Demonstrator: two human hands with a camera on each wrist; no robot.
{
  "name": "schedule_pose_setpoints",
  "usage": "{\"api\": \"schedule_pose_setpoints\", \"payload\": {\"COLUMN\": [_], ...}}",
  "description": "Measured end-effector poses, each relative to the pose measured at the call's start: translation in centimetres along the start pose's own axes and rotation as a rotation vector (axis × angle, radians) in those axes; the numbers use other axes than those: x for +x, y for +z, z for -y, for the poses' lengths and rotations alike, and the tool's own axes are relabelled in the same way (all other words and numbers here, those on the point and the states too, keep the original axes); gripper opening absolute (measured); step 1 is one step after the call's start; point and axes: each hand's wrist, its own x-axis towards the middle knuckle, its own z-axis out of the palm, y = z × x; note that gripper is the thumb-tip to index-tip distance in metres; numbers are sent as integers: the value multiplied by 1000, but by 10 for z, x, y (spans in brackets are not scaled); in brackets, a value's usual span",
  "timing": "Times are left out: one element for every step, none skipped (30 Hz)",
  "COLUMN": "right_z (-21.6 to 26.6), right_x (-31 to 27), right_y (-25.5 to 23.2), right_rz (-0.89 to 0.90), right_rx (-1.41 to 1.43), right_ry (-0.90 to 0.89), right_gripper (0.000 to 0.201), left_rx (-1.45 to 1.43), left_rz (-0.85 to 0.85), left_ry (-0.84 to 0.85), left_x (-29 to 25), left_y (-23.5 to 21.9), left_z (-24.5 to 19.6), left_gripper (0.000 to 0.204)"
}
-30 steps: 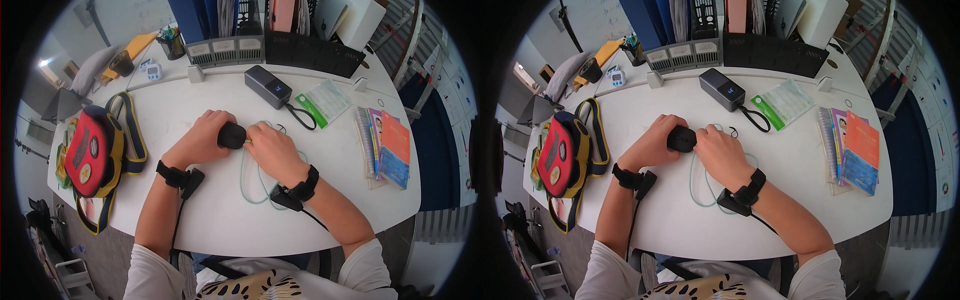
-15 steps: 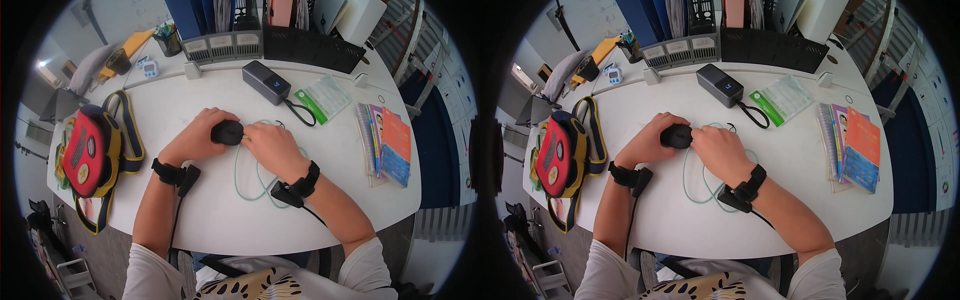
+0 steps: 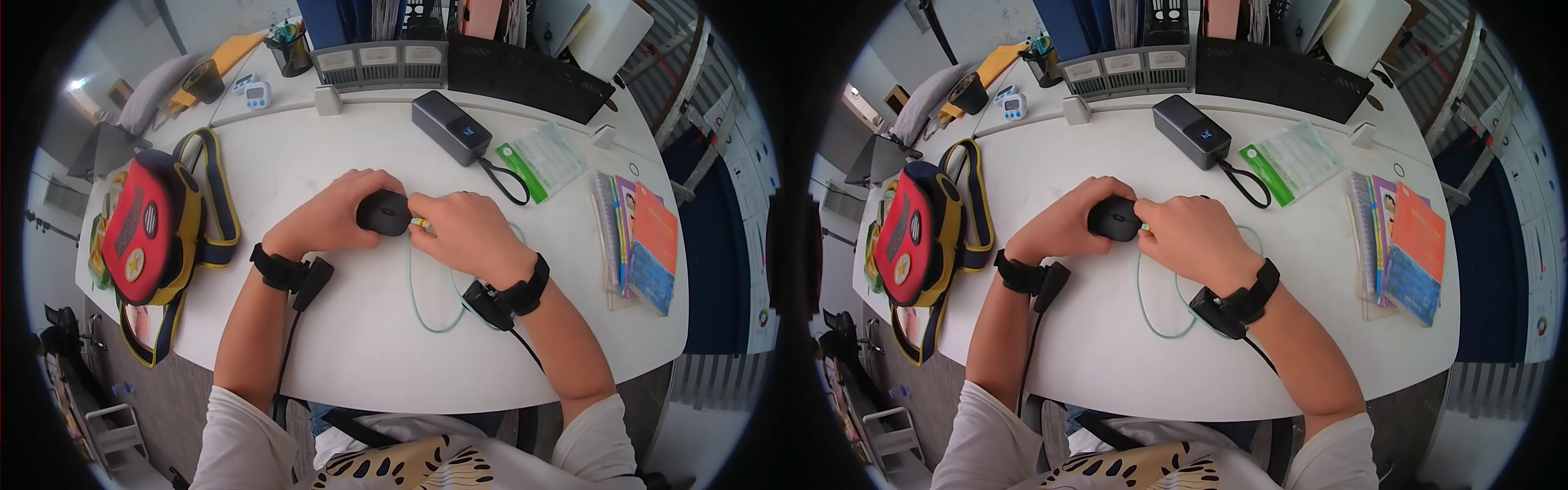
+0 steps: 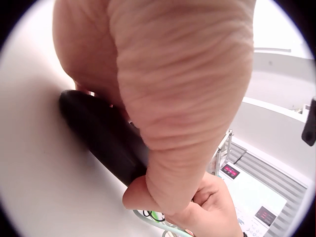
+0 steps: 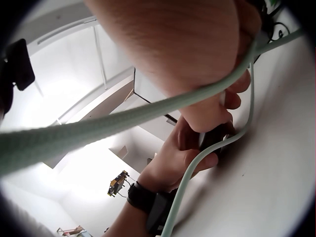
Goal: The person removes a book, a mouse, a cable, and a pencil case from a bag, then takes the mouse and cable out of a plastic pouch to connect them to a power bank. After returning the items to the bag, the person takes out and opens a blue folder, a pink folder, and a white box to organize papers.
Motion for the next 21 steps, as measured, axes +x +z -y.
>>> {"api": "schedule_pose_setpoints", "payload": {"right_z": [-1,0,0,1,1,0,0,-1,-1,-1,-1,-1,-1,-2,-3,-5,-6,-7,-8,-9,-10], "right_x": [1,1,1,1,1,1,1,1,1,1,1,1,1,1,1,1,1,0,0,0,0], "right_y": [1,1,-1,-2,-2,-3,-4,-4,-3,-3,-2,-3,-3,-2,-1,-1,-2,-5,-6,-5,-3], "right_rz": [-14,-9,-38,-65,-62,-57,-52,-49,-70,-91,-89,-83,-76,-75,-65,-54,-54,-37,-19,-20,-30], "right_rx": [-13,-10,-25,-40,-38,-31,-24,-24,0,24,25,22,19,19,22,25,25,51,77,77,89], "right_ry": [-24,-26,-37,-47,-49,-56,-62,-64,-74,-83,-83,-82,-81,-82,-88,-94,-94,-102,-111,-111,-131], "right_gripper": [13,13,14,14,14,14,14,14,14,14,14,14,14,14,14,13,13,13,13,13,13], "left_rx": [-16,-35,-36,-60,-84,-85,-107,-130,-131,-164,-196,-197,-203,-209,-209,-198,-186,-185,-45,97,99], "left_rz": [3,9,8,0,-8,-9,5,19,18,32,46,46,60,74,73,78,84,84,59,33,33], "left_ry": [20,37,35,50,65,63,55,46,44,45,47,46,33,20,19,14,8,8,-10,-29,-28], "left_x": [1,0,0,0,0,-1,-1,-1,-2,-1,-1,-1,-1,-2,-2,-3,-3,-4,-5,-7,-9], "left_y": [0,1,1,2,3,2,1,0,-1,-2,-3,-3,-2,-2,-3,-4,-4,-5,-8,-10,-13], "left_z": [0,1,2,3,3,3,2,2,2,2,3,3,4,5,3,1,0,1,5,7,7], "left_gripper": [61,62,62,59,57,57,58,58,58,58,58,58,58,58,58,58,57,57,59,62,62]}}
